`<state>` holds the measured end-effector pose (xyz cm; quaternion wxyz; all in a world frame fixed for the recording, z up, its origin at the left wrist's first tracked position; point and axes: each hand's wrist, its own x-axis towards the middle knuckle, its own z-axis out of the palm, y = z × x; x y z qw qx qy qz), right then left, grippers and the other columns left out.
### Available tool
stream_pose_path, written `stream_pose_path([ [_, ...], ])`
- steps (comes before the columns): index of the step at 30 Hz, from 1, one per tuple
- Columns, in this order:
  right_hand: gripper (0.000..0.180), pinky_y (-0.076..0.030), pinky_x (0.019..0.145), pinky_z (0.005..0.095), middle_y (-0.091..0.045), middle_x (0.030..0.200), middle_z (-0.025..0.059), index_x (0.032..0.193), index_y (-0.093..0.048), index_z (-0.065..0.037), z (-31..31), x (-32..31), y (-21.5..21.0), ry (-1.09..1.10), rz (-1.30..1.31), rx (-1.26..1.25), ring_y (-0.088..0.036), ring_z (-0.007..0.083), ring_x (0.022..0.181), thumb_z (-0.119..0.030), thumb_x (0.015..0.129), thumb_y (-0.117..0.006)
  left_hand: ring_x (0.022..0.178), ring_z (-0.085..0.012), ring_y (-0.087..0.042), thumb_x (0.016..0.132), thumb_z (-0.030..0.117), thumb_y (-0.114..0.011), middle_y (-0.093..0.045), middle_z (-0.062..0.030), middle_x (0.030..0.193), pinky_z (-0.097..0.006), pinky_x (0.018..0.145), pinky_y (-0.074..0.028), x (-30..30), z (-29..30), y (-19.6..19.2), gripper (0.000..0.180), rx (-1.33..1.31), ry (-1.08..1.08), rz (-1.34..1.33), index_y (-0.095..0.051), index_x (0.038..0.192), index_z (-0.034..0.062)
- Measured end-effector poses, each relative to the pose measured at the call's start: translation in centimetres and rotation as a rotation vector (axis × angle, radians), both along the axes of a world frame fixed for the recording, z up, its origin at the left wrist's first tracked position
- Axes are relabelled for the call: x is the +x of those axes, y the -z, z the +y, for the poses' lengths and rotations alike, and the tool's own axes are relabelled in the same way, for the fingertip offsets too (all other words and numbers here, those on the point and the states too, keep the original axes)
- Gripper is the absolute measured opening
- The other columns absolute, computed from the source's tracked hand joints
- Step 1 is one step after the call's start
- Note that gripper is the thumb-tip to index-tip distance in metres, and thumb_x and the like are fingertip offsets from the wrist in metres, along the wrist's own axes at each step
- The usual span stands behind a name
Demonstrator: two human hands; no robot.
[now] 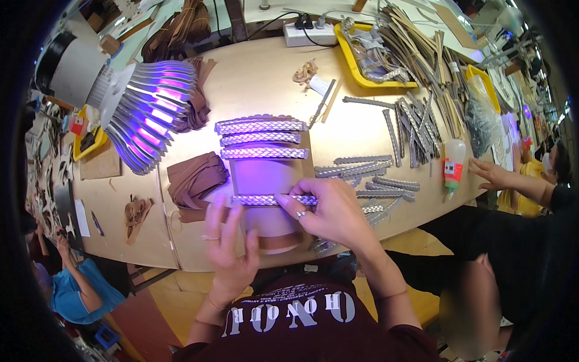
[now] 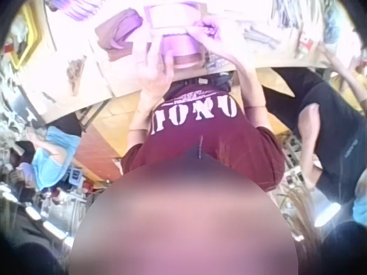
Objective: The person repeatedly picks up braided silver strips and wraps them around a cylindrical cardboard form under a UV lamp. They align each strip and press it into place, building a stacked band pattern on the form. The workspace contains additional strips, brown fabric pieces, and tools on the table.
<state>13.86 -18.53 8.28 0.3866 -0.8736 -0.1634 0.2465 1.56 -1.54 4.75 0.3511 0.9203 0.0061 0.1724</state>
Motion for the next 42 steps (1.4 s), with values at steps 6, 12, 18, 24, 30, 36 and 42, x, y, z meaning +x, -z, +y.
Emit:
stream_pose_path([
  [6, 0.031, -0.042, 0.055, 0.0259, -0.061, 0.062, 0.0025, 0.08, -0.068, 0.0, -1.9, -0.1, 1.1, 0.132, 0.128, 0.049, -0.052, 0.0065, 0.058, -0.029, 0.086, -0.075, 0.139, -0.049, -0.029, 0.09, 0.038, -0.065, -0.029, -0.0296, 0.152, -0.053, 0.112, -0.029, 0.7, -1.0, 0.0, 0.067, -0.092, 0.187, 0.147, -0.044, 0.144, 0.0041],
  [12, 0.033, -0.036, 0.05, 0.025, -0.054, 0.061, -0.0016, 0.085, -0.068, 0.003, -3.8, -0.9, 3.8, 0.198, 0.258, 0.369, -0.043, 0.0047, 0.057, -0.029, 0.091, -0.07, 0.14, -0.0496, -0.027, 0.091, 0.041, -0.063, -0.026, -0.0322, 0.152, -0.051, 0.113, -0.029, 0.6, -0.9, 0.0, 0.068, -0.065, 0.194, 0.182, -0.044, 0.143, 0.0027],
  [18, 0.033, -0.037, 0.052, 0.0255, -0.054, 0.062, -0.0004, 0.085, -0.067, 0.004, -4.2, -1.7, 5.3, 0.231, 0.305, 0.473, -0.044, 0.0053, 0.059, -0.029, 0.092, -0.069, 0.14, -0.0505, -0.026, 0.092, 0.042, -0.063, -0.024, -0.034, 0.152, -0.051, 0.113, -0.028, 0.6, -1.3, -0.3, 0.065, -0.077, 0.157, 0.217, -0.047, 0.139, 0.0001],
  [24, 0.033, -0.039, 0.053, 0.0293, -0.055, 0.061, 0.0049, 0.085, -0.067, 0.003, -3.9, -1.3, 6.6, 0.219, 0.255, 0.505, -0.046, 0.0108, 0.057, -0.029, 0.09, -0.07, 0.14, -0.0506, -0.027, 0.092, 0.041, -0.063, -0.026, -0.0342, 0.151, -0.052, 0.113, -0.027, 0.4, -1.1, -0.3, 0.064, -0.031, 0.138, 0.238, -0.048, 0.138, -0.0007],
  [30, 0.027, -0.046, 0.069, 0.0249, -0.063, 0.076, 0.0022, 0.089, -0.067, 0.002, -3.9, -0.9, 6.6, 0.18, 0.387, 0.435, -0.055, 0.0073, 0.074, -0.025, 0.092, -0.069, 0.139, -0.0506, -0.029, 0.093, 0.047, -0.06, -0.029, -0.0338, 0.15, -0.052, 0.113, -0.027, 0.4, -1.0, -0.1, 0.066, -0.018, 0.127, 0.223, -0.048, 0.138, 0.0001],
  [36, 0.028, -0.045, 0.067, 0.0257, -0.062, 0.076, 0.0019, 0.086, -0.065, 0.002, -3.4, -0.8, 6.8, 0.179, 0.368, 0.414, -0.054, 0.0086, 0.073, -0.026, 0.091, -0.07, 0.139, -0.0511, -0.03, 0.088, 0.057, -0.06, -0.029, -0.0332, 0.15, -0.053, 0.11, -0.033, 0.2, -0.8, 0.1, 0.077, -0.026, 0.144, 0.215, -0.047, 0.14, 0.0016],
  [42, 0.038, -0.04, 0.054, 0.0294, -0.051, 0.06, 0.0031, 0.075, -0.056, -0.001, -3.6, -0.6, 7.4, 0.203, 0.424, 0.295, -0.046, 0.012, 0.057, -0.033, 0.088, -0.072, 0.138, -0.0516, -0.03, 0.073, 0.071, -0.067, -0.029, -0.0341, 0.15, -0.053, 0.107, -0.038, 0.2, -1.0, 1.5, 0.101, -0.05, 0.166, 0.122, -0.043, 0.143, 0.0022],
])
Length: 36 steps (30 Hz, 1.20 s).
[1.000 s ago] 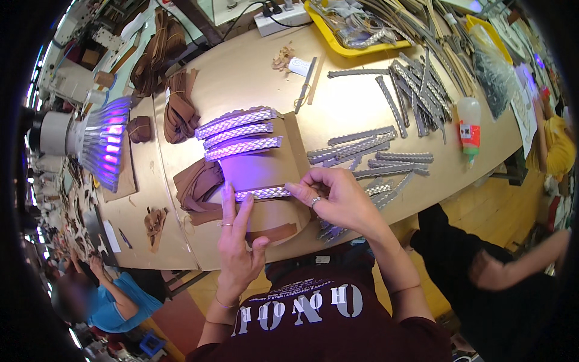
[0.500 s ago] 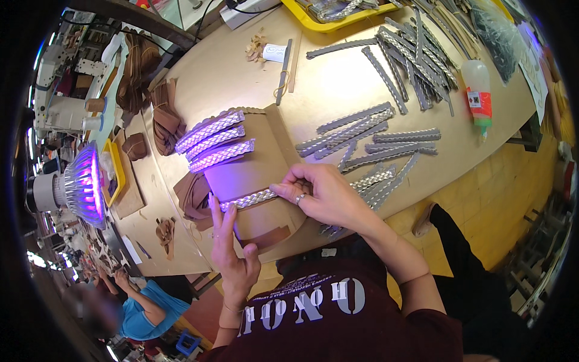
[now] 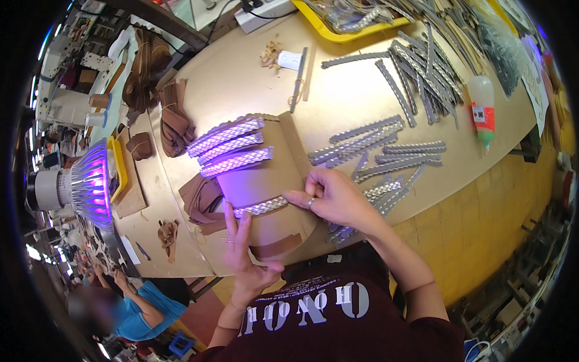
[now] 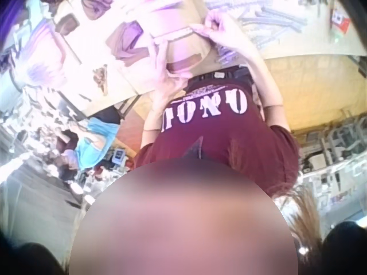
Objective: The person repeatedly picks up braided silver strips and wraps them around a cylindrical cardboard form under a UV lamp. They align each strip and press it into place, building a stacked band pattern on the form. The workspace contains additional strips, brown fabric pieces, and tools on the table.
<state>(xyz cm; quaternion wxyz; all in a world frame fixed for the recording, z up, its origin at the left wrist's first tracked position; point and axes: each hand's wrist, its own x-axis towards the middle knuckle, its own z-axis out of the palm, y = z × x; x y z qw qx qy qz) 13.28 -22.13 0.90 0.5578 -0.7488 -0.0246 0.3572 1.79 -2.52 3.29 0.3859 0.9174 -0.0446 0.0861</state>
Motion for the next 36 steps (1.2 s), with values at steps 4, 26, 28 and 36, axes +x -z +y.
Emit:
stream_pose_path([
  [4, 0.035, -0.039, 0.055, 0.0271, -0.047, 0.062, 0.0006, 0.077, -0.053, -0.004, 0.5, -0.5, 0.8, 0.034, -0.057, 0.056, -0.045, 0.0092, 0.06, -0.031, 0.088, -0.073, 0.137, -0.0518, -0.032, 0.071, 0.072, -0.069, -0.03, -0.035, 0.149, -0.053, 0.106, -0.038, 0.1, -0.4, 0.5, 0.104, 0.011, -0.018, -0.044, -0.043, 0.143, 0.0016],
  [26, 0.017, -0.04, 0.061, 0.0182, -0.058, 0.075, -0.0047, 0.088, -0.06, -0.003, 3.7, 0.8, -1.4, 0.26, -0.139, 0.41, -0.05, 0.0018, 0.068, -0.018, 0.093, -0.068, 0.146, -0.0474, -0.011, 0.097, 0.055, -0.043, -0.015, -0.0289, 0.157, -0.061, 0.114, -0.005, 1.1, 0.3, -0.7, 0.07, -0.091, -0.058, 0.051, -0.039, 0.148, 0.0068],
  [28, 0.017, -0.04, 0.06, 0.0179, -0.058, 0.075, -0.0041, 0.088, -0.06, -0.003, 3.5, 0.2, -1.2, 0.292, -0.108, 0.409, -0.05, 0.002, 0.067, -0.017, 0.094, -0.067, 0.146, -0.0472, -0.011, 0.097, 0.055, -0.042, -0.015, -0.0282, 0.158, -0.06, 0.115, -0.006, 0.8, 0.4, -0.9, 0.071, -0.038, -0.116, 0.026, -0.038, 0.148, 0.0068],
  [36, 0.021, -0.038, 0.057, 0.0192, -0.056, 0.071, -0.0026, 0.085, -0.057, -0.007, 4.6, 0.4, -1.2, 0.513, 0.008, 0.494, -0.049, 0.0041, 0.063, -0.022, 0.099, -0.06, 0.147, -0.0432, -0.013, 0.097, 0.059, -0.039, -0.014, -0.026, 0.158, -0.059, 0.116, -0.006, 1.5, 1.7, -1.6, 0.074, -0.097, -0.011, 0.105, -0.034, 0.15, 0.0075],
])
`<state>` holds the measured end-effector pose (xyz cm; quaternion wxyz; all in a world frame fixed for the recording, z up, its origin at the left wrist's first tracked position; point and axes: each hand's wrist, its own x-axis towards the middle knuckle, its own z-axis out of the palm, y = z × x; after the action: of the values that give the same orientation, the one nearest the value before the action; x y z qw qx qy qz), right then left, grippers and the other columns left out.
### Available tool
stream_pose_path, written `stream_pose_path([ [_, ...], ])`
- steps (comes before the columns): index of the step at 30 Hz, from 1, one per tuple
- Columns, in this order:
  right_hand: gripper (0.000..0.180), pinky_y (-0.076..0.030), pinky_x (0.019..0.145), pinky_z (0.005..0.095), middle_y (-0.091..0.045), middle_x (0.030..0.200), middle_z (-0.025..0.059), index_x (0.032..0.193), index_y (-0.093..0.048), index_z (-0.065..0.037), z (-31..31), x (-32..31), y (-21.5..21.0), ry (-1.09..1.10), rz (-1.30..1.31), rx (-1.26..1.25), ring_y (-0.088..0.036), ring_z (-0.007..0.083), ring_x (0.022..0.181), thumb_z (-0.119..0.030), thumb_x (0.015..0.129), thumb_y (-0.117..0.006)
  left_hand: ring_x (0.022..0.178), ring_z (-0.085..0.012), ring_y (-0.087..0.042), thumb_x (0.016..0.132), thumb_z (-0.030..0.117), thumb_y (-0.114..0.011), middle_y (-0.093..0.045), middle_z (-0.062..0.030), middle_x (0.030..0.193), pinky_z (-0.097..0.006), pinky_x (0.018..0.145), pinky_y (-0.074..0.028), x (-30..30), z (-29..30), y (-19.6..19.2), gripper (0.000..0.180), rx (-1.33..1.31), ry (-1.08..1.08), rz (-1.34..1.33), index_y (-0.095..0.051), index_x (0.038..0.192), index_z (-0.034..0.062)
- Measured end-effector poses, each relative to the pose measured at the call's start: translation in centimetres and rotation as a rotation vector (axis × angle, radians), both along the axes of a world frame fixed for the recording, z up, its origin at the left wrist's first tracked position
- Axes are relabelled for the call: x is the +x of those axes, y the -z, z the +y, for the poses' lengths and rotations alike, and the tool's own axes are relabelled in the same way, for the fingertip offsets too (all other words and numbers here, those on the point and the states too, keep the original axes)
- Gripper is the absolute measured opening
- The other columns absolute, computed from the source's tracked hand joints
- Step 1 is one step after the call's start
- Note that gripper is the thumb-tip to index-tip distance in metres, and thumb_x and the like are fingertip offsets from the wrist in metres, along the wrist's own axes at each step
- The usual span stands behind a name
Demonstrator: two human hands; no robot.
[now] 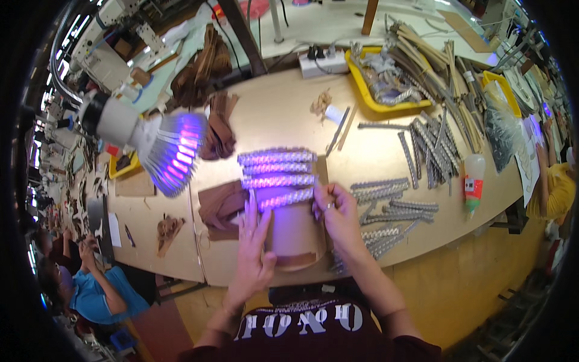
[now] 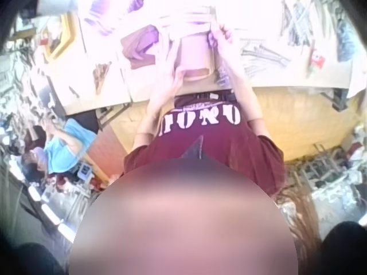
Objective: The person repeatedly picks up braided silver strips and wraps them around a cylindrical cardboard form under a UV lamp. They align each strip and press it into place, building a stacked band pattern on the form. The workspace contains additional strips, brown fabric pieces, and tools on the table.
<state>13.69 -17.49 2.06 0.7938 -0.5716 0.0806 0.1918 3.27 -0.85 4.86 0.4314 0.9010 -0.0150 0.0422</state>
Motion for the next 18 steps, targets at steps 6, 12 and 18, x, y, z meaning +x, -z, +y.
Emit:
stream_pose_path([
  [6, 0.022, -0.04, 0.062, 0.0199, -0.055, 0.077, -0.0017, 0.095, -0.056, -0.007, -1.3, -1.5, 0.0, -0.045, -0.036, -0.029, -0.049, 0.0055, 0.068, -0.025, 0.093, -0.067, 0.144, -0.0426, -0.023, 0.098, 0.052, -0.043, -0.021, -0.0263, 0.156, -0.053, 0.116, -0.017, 0.2, 1.3, 1.7, 0.066, 0.002, -0.072, -0.106, -0.041, 0.146, 0.0056],
  [12, 0.036, -0.046, 0.071, 0.022, -0.058, 0.083, -0.0004, 0.106, -0.059, -0.003, -4.2, -5.4, -2.9, -0.426, -0.278, -0.409, -0.056, 0.0082, 0.077, -0.014, 0.079, -0.081, 0.135, -0.035, -0.043, 0.095, 0.024, -0.061, -0.041, -0.0239, 0.147, -0.044, 0.109, -0.034, -3.6, 1.0, 3.1, 0.044, -0.35, -0.238, 0.061, -0.055, 0.133, 0.0042],
  [18, 0.021, -0.048, 0.069, 0.0245, -0.059, 0.082, 0.0013, 0.087, -0.062, -0.003, -3.9, -5.3, -3.8, -0.503, -0.296, -0.499, -0.057, 0.0099, 0.076, -0.012, 0.08, -0.08, 0.116, -0.0238, -0.055, 0.089, 0.006, -0.066, -0.055, -0.0179, 0.13, -0.036, 0.099, -0.041, -5.0, -0.8, 4.4, 0.011, -0.566, -0.406, 0.01, -0.062, 0.098, 0.0013],
])
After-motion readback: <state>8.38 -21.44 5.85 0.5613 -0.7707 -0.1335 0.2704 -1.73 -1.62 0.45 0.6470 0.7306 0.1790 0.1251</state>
